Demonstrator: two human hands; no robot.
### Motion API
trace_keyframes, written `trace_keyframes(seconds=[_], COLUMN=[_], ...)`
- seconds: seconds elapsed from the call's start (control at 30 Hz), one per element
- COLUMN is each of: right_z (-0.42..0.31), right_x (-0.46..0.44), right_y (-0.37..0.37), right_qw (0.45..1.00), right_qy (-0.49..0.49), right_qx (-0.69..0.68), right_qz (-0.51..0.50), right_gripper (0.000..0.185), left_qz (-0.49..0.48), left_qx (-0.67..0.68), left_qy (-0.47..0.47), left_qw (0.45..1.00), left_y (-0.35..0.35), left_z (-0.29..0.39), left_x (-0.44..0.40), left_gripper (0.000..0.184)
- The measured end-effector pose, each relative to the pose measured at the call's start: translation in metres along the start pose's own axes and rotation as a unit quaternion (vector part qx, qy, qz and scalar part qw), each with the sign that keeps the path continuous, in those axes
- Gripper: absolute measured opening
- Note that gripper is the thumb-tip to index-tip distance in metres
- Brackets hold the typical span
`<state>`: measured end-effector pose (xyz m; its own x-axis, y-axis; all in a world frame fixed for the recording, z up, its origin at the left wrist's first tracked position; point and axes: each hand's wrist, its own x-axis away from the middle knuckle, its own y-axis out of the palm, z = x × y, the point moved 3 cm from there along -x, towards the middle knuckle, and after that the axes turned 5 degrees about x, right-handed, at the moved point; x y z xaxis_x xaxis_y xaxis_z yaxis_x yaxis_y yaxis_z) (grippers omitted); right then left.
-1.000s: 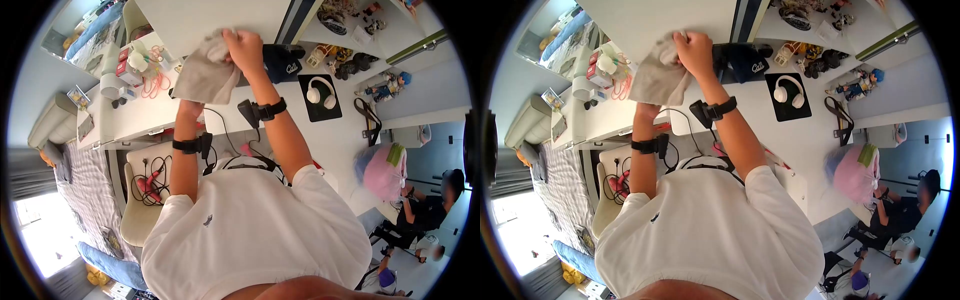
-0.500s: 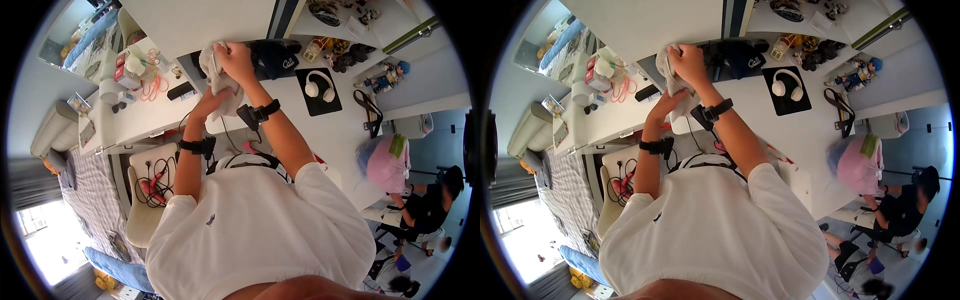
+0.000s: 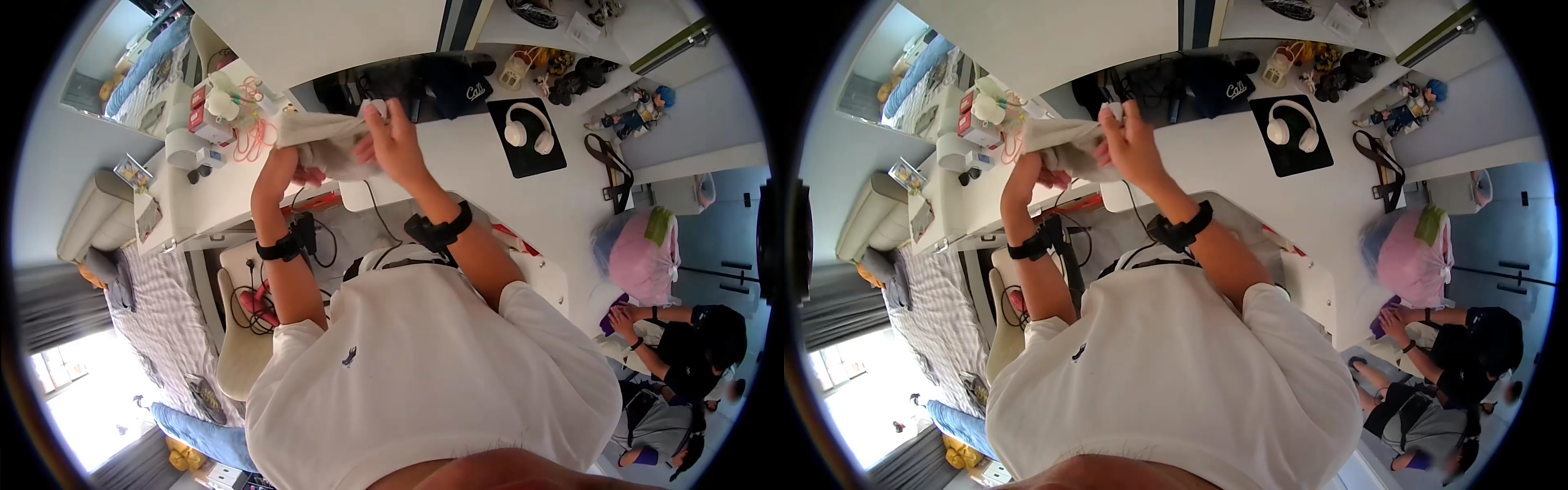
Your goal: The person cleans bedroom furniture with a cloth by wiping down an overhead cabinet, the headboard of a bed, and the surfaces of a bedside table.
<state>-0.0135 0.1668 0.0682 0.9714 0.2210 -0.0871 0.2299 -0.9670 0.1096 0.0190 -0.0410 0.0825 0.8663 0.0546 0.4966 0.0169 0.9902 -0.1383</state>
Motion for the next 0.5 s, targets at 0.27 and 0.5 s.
trace_keyframes(seconds=[0.27,0.5], right_z=[-0.034,-0.075], right_x=[-0.032,-0.093], right_y=[0.034,-0.010], right_qw=[0.961,0.885], right_qy=[-0.277,-0.393], right_qx=[-0.013,0.189], right_qz=[0.019,0.163], right_gripper=[0.047,0.053], left_qz=[0.105,0.113], left_qx=[0.183,-0.050], left_qy=[0.425,0.515], left_qw=[0.880,0.848], left_y=[-0.030,-0.037], left_z=[0.040,0.100], left_x=[-0.047,-0.094], left_gripper=[0.052,0.052])
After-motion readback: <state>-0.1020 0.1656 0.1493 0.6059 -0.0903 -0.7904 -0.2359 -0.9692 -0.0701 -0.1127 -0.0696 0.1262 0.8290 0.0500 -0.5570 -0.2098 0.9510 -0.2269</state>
